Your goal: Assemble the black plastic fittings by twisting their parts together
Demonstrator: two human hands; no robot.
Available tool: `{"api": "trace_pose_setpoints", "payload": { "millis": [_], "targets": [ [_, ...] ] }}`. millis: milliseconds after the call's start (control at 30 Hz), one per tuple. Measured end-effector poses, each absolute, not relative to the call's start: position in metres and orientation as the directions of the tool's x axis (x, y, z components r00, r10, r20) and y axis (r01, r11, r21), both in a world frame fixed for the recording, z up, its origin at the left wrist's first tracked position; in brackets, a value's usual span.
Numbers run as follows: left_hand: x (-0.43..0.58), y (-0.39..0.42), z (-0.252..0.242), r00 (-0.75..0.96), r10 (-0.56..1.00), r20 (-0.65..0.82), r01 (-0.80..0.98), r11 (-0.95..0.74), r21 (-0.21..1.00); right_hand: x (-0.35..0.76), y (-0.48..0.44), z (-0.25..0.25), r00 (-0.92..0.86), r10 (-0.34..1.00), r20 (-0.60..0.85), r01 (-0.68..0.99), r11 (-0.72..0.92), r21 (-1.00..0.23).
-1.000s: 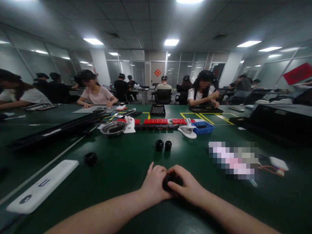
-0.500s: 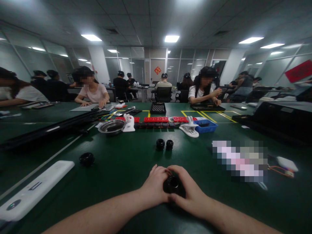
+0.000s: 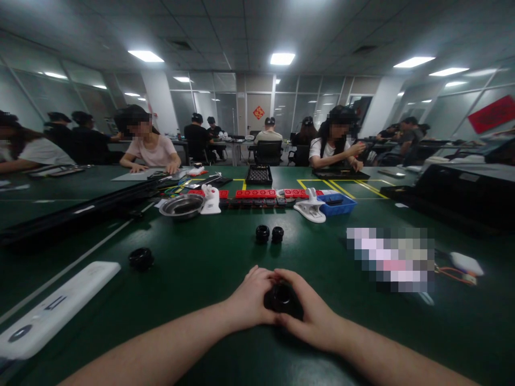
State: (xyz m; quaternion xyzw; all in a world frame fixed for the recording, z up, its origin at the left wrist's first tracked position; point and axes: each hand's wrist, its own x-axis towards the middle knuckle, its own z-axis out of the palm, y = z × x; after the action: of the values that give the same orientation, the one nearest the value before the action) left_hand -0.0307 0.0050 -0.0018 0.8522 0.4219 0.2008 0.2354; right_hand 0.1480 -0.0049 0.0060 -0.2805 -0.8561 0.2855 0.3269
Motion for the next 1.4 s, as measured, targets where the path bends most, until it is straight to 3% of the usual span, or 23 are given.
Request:
{"api": "trace_pose_setpoints", "payload": {
  "millis": [233,500,767,967,1233,1400],
  "targets": [
    [-0.0347,0.0087,-0.0024,0.621,0.759,0.194,0.590,-0.616,0.523,0.1448,-0.0005,0.0040,-0.532,0.779,0.333,0.418,0.583,-0.696],
    [-0.0378,0.0108,-0.0006,0.628,0.751,0.202,0.604,-0.634,0.483,0.1473,-0.0049,0.0102,-0.640,0.652,0.407,0.282,0.692,-0.665],
    [-0.0375,0.0105,-0.0012,0.649,0.730,0.215,0.574,-0.655,0.491,0.1429,-0.0015,0.0083,-0.470,0.799,0.375,0.479,0.588,-0.652],
    [-0.0368,0.0103,-0.0005,0.624,0.751,0.216,0.589,-0.634,0.501,0.1459,-0.0058,0.0079,-0.588,0.682,0.434,0.312,0.687,-0.657],
    [-0.0374,0.0120,-0.0040,0.638,0.737,0.225,0.582,-0.652,0.486,0.1407,-0.0027,0.0066,-0.523,0.770,0.364,0.440,0.610,-0.659],
    [-0.0361,0.0112,-0.0014,0.628,0.748,0.213,0.592,-0.637,0.493,0.1449,-0.0051,0.0056,-0.579,0.708,0.404,0.351,0.663,-0.661]
  ]
}}
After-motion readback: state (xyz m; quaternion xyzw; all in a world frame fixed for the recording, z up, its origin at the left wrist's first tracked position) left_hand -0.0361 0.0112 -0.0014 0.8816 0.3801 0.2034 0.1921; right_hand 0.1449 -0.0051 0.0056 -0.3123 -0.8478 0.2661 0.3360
